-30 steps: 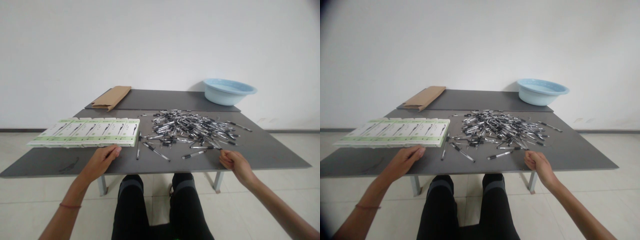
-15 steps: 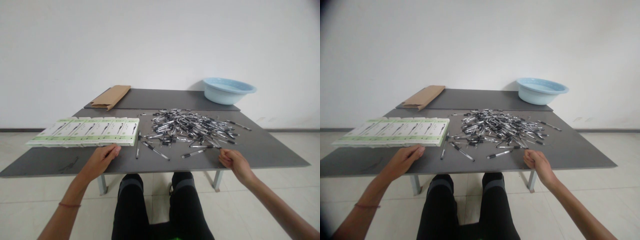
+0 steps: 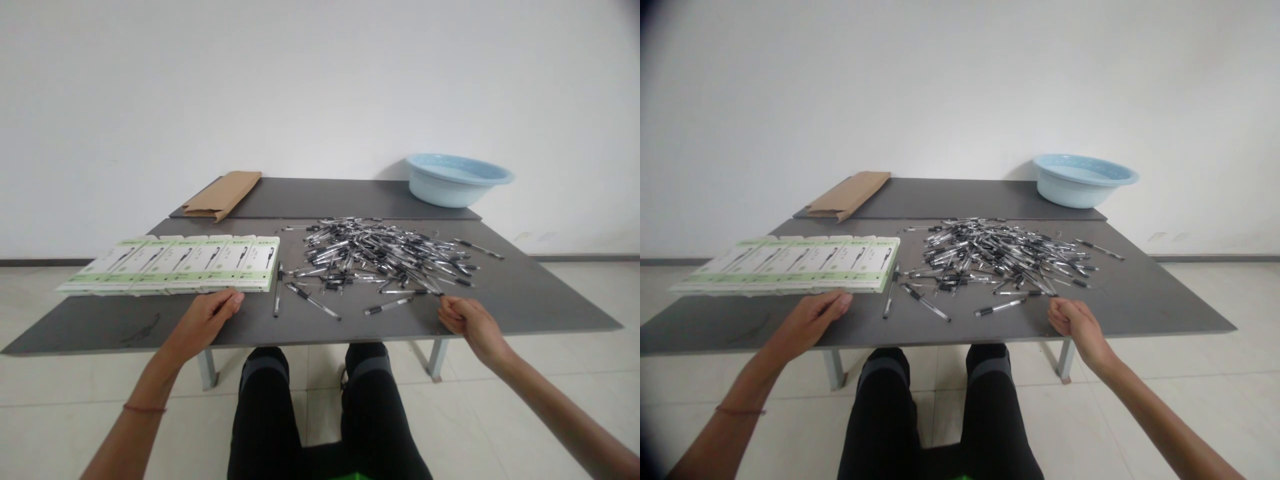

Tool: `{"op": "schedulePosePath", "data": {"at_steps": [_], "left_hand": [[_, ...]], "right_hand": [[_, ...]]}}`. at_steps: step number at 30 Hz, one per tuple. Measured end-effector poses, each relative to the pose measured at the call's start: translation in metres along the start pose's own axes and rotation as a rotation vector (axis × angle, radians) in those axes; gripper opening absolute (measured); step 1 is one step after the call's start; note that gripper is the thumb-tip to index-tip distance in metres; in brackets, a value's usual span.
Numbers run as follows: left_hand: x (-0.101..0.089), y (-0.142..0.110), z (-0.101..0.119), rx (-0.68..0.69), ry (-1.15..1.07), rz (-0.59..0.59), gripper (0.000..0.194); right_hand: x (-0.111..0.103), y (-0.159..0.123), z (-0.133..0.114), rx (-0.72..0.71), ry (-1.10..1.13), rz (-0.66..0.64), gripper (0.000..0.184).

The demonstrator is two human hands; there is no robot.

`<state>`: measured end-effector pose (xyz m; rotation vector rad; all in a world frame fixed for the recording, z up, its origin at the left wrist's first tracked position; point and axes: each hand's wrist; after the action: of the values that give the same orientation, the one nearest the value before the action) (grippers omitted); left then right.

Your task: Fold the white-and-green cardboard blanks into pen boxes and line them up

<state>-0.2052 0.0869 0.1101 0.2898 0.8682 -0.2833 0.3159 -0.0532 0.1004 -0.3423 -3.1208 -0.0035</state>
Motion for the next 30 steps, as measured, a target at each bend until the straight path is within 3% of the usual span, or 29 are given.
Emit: {"op": "schedulePosePath", "data": {"at_steps": [30], "left_hand": [[0.000, 0.000, -0.004, -0.001, 0.017, -0.021, 0.046]], "right_hand": [[-0.008, 0.002, 0.007, -0.007, -0.039, -0.044, 0.042]]}}
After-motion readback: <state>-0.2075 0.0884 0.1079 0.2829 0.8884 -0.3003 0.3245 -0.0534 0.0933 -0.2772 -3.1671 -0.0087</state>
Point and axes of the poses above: each hand's wrist, its own y-axis towards the middle knuckle, its own x-axis out of the palm, z = x × y, and after that the axes turned 7 degrees about -x, right-handed
